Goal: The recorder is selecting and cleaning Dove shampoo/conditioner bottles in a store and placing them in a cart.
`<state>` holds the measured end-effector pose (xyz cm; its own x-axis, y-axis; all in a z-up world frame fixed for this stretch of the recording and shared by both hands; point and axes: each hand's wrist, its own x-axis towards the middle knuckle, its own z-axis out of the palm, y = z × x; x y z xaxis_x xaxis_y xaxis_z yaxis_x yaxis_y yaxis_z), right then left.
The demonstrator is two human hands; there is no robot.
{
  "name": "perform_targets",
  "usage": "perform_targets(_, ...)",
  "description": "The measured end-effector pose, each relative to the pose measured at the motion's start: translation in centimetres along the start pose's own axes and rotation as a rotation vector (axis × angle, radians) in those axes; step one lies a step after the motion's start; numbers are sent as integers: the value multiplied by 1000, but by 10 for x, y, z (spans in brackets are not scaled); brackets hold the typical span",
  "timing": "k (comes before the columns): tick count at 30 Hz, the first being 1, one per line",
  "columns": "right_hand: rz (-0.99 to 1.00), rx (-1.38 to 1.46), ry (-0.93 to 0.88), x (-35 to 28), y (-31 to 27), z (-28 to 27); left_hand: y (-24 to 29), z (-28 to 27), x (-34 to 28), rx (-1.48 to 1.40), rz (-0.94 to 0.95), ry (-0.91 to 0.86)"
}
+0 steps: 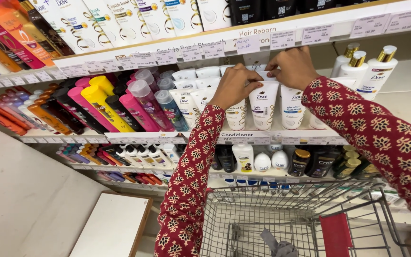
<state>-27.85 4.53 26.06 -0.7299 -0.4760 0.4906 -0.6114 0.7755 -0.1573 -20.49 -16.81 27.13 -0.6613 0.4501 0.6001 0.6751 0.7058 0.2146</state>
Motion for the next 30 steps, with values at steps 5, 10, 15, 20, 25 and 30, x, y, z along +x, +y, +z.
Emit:
perform_targets(5, -101, 67, 44, -13, -3, -7, 18, -4, -19, 71, 84, 166)
perform_targets(10, -277, 229, 170, -77, -41, -33, 64, -4, -65, 133, 112, 379)
perform_targets(15, -212, 203, 619, -187, -67, 1, 89, 35, -146, 78, -13, 429)
perform_targets(20, 98, 142, 374, -326, -53, 133, 78, 128, -247, -55, -261, 268)
perform_targets(25, 339, 14, -281, -477, -38, 239, 69, 234, -378, -265, -569, -29)
perform_targets(30, 597, 66, -975, -609, -31, 290, 87, 311, -510, -460, -714, -864)
